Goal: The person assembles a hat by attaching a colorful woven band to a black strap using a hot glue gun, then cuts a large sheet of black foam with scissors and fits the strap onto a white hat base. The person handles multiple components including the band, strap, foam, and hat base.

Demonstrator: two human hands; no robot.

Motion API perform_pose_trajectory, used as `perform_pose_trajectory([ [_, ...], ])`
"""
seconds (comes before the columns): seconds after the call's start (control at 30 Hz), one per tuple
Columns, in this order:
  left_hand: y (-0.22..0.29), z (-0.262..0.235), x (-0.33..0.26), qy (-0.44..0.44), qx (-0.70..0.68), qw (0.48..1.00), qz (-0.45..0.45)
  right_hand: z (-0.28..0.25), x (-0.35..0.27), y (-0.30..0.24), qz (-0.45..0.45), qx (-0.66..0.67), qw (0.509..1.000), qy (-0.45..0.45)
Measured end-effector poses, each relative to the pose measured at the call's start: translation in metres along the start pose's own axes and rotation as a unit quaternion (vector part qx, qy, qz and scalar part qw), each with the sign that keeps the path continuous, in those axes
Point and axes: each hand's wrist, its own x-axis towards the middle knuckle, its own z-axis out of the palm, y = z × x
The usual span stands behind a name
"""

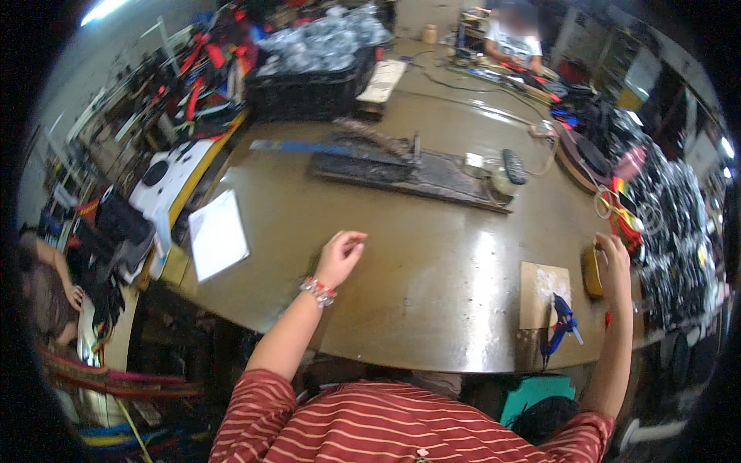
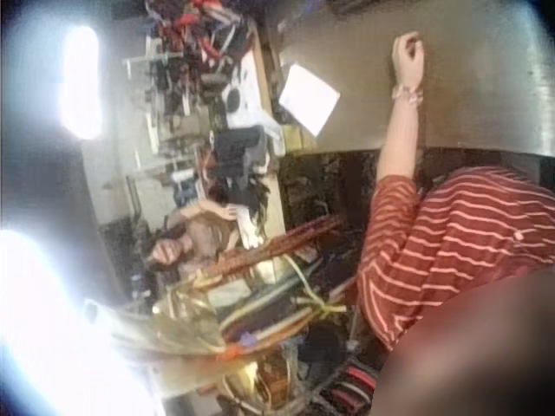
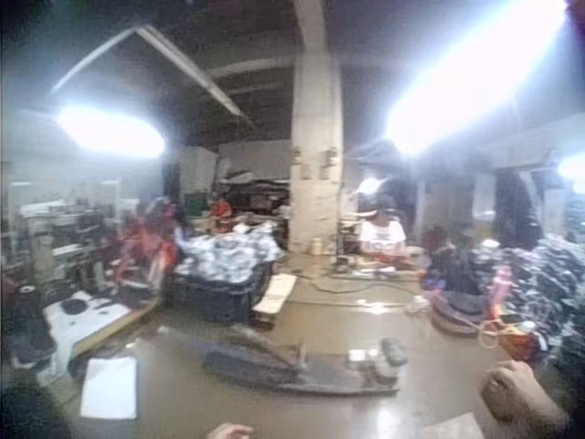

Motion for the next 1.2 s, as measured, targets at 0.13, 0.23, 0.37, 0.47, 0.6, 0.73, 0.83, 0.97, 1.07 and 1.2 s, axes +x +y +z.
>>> perform_pose_trajectory([
  [0.13,0.008,0.001,-0.002,0.001,0.02,1.0,-0.001,-0.007,-0.059,-0.129,-0.074,0.149,0.985,-0.051],
  [0.23,0.009,0.001,-0.002,0.01,0.12,0.991,0.065,0.034,-0.109,-0.187,-0.122,0.182,0.966,-0.14],
  [0.37,0.005,0.002,-0.002,0.031,0.193,0.966,0.171,0.076,-0.175,-0.225,0.031,0.132,0.978,-0.16],
  [0.47,-0.003,0.001,0.0,-0.012,0.104,0.986,0.131,0.083,-0.221,-0.237,0.093,0.208,0.971,-0.072],
  [0.6,-0.015,0.001,0.005,-0.068,-0.048,0.993,0.084,0.065,-0.261,-0.219,0.113,0.149,0.982,-0.02],
  [0.73,-0.019,0.004,0.002,-0.086,-0.032,0.99,0.108,0.021,-0.296,-0.197,0.277,0.101,0.954,0.059],
  [0.83,-0.011,0.012,-0.005,-0.086,0.032,0.987,0.135,0.003,-0.303,-0.189,0.446,0.19,0.862,0.15],
  [0.97,-0.002,0.019,-0.004,-0.041,-0.14,0.989,0.039,0.031,-0.26,-0.186,0.368,0.447,0.8,0.16],
  [1.07,-0.002,0.004,0.016,0.019,-0.274,0.961,-0.031,0.073,-0.188,-0.174,0.226,0.659,0.716,0.044],
  [1.2,-0.012,-0.03,0.056,0.092,-0.317,0.942,-0.066,0.14,-0.063,-0.151,0.293,0.807,0.513,0.022],
])
